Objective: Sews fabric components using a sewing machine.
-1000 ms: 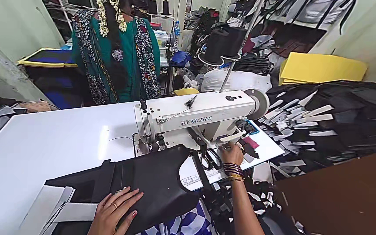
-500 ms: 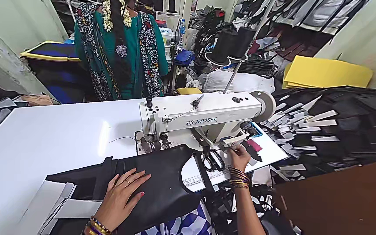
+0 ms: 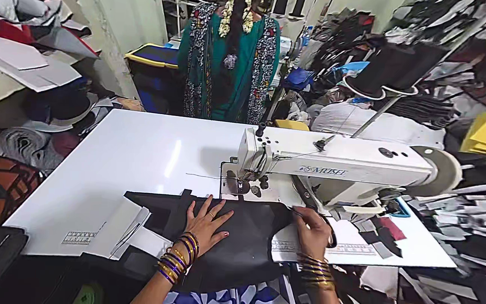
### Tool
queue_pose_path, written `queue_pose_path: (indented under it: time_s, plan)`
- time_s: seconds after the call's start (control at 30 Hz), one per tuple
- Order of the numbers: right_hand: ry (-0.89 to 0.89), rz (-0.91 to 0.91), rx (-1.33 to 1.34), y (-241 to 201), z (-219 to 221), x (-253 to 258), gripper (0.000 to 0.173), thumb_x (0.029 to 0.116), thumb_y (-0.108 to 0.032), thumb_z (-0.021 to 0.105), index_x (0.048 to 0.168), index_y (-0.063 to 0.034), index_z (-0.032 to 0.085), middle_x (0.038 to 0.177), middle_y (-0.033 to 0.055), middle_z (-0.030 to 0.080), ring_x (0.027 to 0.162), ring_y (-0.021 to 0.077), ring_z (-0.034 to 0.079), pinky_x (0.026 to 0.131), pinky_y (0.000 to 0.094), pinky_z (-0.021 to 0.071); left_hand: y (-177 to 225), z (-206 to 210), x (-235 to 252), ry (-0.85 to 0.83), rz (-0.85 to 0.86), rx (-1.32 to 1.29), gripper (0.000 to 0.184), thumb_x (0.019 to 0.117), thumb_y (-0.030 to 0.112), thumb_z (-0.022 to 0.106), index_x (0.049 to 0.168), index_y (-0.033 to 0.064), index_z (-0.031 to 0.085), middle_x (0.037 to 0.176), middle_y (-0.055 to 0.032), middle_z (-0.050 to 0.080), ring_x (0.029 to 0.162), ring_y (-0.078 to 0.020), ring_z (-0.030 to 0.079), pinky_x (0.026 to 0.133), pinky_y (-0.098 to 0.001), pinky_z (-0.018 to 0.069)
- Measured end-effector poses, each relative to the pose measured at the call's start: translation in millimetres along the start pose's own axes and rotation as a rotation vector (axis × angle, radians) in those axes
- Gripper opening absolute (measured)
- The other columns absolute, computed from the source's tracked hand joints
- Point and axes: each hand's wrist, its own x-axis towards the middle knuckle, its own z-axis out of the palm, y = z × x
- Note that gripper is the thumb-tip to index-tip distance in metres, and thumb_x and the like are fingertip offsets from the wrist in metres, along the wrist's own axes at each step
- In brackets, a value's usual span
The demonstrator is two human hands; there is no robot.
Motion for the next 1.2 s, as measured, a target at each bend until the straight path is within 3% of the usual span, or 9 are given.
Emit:
queue_pose_path:
  time_s: [0.17, 0.27, 0.33, 0.43, 0.53, 0.67, 0.87, 1.13, 1.2]
  plan:
    - [-0.328, -0.200, -0.189, -23.7, 84.5, 18.2, 0.017, 0.0823, 0.008, 0.064, 0.090, 0.0058, 0.078, 0.100, 0.0231, 0.075, 0.098, 0.0388, 0.073, 0.090, 0.0516, 0.0573, -8.4, 14.9, -34.8, 0.108, 0.055, 0.022, 0.054, 0.0988, 0.053, 0.053, 0.150, 0.0374, 0.052, 0.166, 0.0030, 0.036, 0.157, -0.0407, 0.017, 0.110, -0.0811, 0.0072]
    - [-0.444, -0.277, -0.274, -21.9, 109.9, 9.0, 0.021, 0.0816, 0.006, 0.061, 0.091, 0.0045, 0.079, 0.103, 0.0243, 0.074, 0.100, 0.0446, 0.070, 0.091, 0.0536, 0.0550, -13.1, 15.9, -39.8, 0.125, 0.074, 0.014, 0.054, 0.0984, 0.054, 0.052, 0.149, 0.0370, 0.054, 0.165, 0.0026, 0.037, 0.156, -0.0411, 0.019, 0.110, -0.0813, 0.0084]
    - [-0.455, -0.275, -0.222, -18.5, 108.2, 1.0, 0.023, 0.0844, -0.001, 0.061, 0.098, 0.0045, 0.079, 0.111, 0.0259, 0.073, 0.105, 0.0448, 0.069, 0.094, 0.0526, 0.0538, -15.1, 18.7, -40.2, 0.152, 0.090, -0.002, 0.053, 0.0982, 0.054, 0.052, 0.148, 0.0364, 0.055, 0.164, 0.0021, 0.040, 0.155, -0.0415, 0.021, 0.110, -0.0809, 0.0096]
    - [-0.410, -0.197, -0.198, -14.9, 104.5, -1.0, 0.029, 0.0916, -0.025, 0.068, 0.100, 0.0003, 0.080, 0.118, 0.0298, 0.068, 0.106, 0.0432, 0.067, 0.093, 0.0507, 0.0532, -18.6, 23.9, -37.4, 0.239, 0.124, 0.008, 0.052, 0.0974, 0.056, 0.050, 0.144, 0.0360, 0.060, 0.160, 0.0019, 0.046, 0.153, -0.0422, 0.029, 0.109, -0.0806, 0.0153]
    - [-0.369, -0.195, -0.294, -17.0, 103.2, -0.3, 0.021, 0.0859, -0.018, 0.074, 0.097, -0.0014, 0.081, 0.102, 0.0268, 0.070, 0.092, 0.0417, 0.065, 0.084, 0.0510, 0.0519, -17.7, 25.2, -36.4, 0.257, 0.135, -0.005, 0.052, 0.0969, 0.057, 0.049, 0.143, 0.0348, 0.061, 0.159, 0.0016, 0.047, 0.152, -0.0427, 0.031, 0.108, -0.0805, 0.0168]
    - [-0.424, -0.188, -0.323, -18.6, 106.9, 2.2, 0.023, 0.0865, -0.018, 0.074, 0.099, 0.0001, 0.081, 0.090, 0.0222, 0.071, 0.085, 0.0387, 0.066, 0.080, 0.0493, 0.0519, -19.1, 26.8, -34.9, 0.280, 0.128, -0.017, 0.052, 0.0963, 0.057, 0.050, 0.142, 0.0349, 0.062, 0.158, 0.0022, 0.048, 0.151, -0.0415, 0.032, 0.109, -0.0793, 0.0176]
    - [-0.403, -0.144, -0.313, -20.0, 117.2, 9.8, 0.025, 0.0856, -0.019, 0.076, 0.101, -0.0010, 0.081, 0.095, 0.0229, 0.072, 0.092, 0.0406, 0.068, 0.087, 0.0526, 0.0521, -19.1, 24.0, -26.8, 0.301, 0.096, -0.039, 0.051, 0.0950, 0.056, 0.053, 0.140, 0.0341, 0.064, 0.158, 0.0020, 0.049, 0.150, -0.0425, 0.034, 0.108, -0.0807, 0.0173]
    - [-0.263, -0.134, -0.215, -17.2, 109.9, 7.5, 0.023, 0.0885, -0.017, 0.071, 0.100, 0.0013, 0.080, 0.090, 0.0202, 0.074, 0.085, 0.0341, 0.070, 0.081, 0.0465, 0.0556, -20.2, 26.3, -27.8, 0.296, 0.095, -0.038, 0.052, 0.0955, 0.058, 0.050, 0.141, 0.0347, 0.064, 0.159, 0.0032, 0.047, 0.152, -0.0415, 0.031, 0.110, -0.0795, 0.0157]
    - [-0.235, -0.102, -0.292, -16.3, 90.4, 9.8, 0.025, 0.0896, -0.018, 0.071, 0.103, 0.0021, 0.078, 0.094, 0.0210, 0.074, 0.087, 0.0358, 0.071, 0.082, 0.0496, 0.0556, -20.7, 24.8, -27.9, 0.296, 0.099, -0.023, 0.052, 0.0958, 0.058, 0.050, 0.141, 0.0350, 0.063, 0.159, 0.0033, 0.047, 0.152, -0.0413, 0.032, 0.110, -0.0796, 0.0157]
